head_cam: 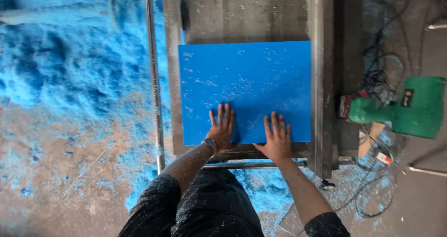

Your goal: Cutting large blue foam boards into smaller sections using a table saw and stacking them on a pallet.

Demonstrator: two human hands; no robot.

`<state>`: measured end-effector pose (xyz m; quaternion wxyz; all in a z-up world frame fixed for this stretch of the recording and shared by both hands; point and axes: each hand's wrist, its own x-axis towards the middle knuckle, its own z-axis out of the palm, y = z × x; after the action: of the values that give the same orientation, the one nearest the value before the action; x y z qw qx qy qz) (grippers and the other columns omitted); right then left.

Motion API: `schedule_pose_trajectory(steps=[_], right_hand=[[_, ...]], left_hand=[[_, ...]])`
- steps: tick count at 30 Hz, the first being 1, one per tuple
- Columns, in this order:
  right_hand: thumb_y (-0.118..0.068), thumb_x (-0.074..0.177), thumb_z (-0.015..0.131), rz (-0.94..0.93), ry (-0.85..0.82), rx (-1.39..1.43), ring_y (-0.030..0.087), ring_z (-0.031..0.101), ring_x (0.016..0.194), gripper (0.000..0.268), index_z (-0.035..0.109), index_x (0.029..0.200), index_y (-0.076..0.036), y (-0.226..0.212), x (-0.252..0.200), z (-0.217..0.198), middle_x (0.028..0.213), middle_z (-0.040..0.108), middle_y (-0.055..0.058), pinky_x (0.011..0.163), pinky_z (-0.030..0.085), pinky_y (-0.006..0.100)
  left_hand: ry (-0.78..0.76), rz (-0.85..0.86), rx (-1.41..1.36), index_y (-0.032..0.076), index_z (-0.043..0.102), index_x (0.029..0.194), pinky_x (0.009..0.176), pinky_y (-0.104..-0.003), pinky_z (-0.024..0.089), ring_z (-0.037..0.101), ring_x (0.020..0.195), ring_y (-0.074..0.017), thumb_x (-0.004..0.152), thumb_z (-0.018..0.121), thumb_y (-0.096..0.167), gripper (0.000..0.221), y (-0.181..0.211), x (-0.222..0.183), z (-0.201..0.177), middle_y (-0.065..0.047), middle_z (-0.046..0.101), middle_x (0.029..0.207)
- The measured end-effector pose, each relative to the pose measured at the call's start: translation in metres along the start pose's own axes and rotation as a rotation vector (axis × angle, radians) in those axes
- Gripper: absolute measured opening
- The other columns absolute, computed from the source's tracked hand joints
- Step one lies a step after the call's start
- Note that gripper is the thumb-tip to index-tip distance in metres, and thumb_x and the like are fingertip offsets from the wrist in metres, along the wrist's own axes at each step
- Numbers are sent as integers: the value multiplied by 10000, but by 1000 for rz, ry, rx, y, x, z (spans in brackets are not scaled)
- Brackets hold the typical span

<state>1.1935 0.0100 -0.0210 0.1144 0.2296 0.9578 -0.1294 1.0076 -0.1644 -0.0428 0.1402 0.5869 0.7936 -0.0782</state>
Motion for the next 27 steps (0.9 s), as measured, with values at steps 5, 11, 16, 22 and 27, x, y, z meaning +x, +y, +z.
schedule_pose_trajectory(steps=[5,11,16,22,27], right_hand=[[-686,685,808,-8,20,-37,472,192,1522,1226,223,1599,-116,2,5,5,1675,114,213,1145,273,743],[-704,682,792,2,47,-59,473,194,1522,1224,224,1595,-119,3,9,7,1668,130,220,1134,287,749],[-703,674,799,6,68,-61,474,211,1520,1227,245,1595,-111,7,15,14,1669,147,221,1131,298,749],[-696,654,832,34,105,-59,471,234,1512,1226,272,1583,-126,5,20,7,1665,161,213,1123,303,754],[-662,660,858,8,96,48,475,188,1525,1253,230,1612,-143,10,25,5,1685,91,180,1151,250,748]], left_hand=[[-29,1,22,-125,190,1568,1024,-869,239,81,1470,-655,669,635,924,1452,-5,4,-7,-426,67,1613],[-14,3,1,-121,187,1573,1026,-881,218,69,1471,-652,659,646,921,1460,-6,6,-7,-426,55,1615],[24,-8,-9,-115,204,1564,1010,-892,218,63,1466,-652,660,642,926,1446,-6,11,-2,-418,57,1611],[-37,-5,9,-112,213,1575,1046,-864,221,64,1466,-663,644,638,932,1462,-5,20,-13,-434,57,1611],[-60,-35,18,-145,181,1568,1131,-790,189,58,1498,-606,614,712,898,1509,-7,24,-30,-421,55,1615]])
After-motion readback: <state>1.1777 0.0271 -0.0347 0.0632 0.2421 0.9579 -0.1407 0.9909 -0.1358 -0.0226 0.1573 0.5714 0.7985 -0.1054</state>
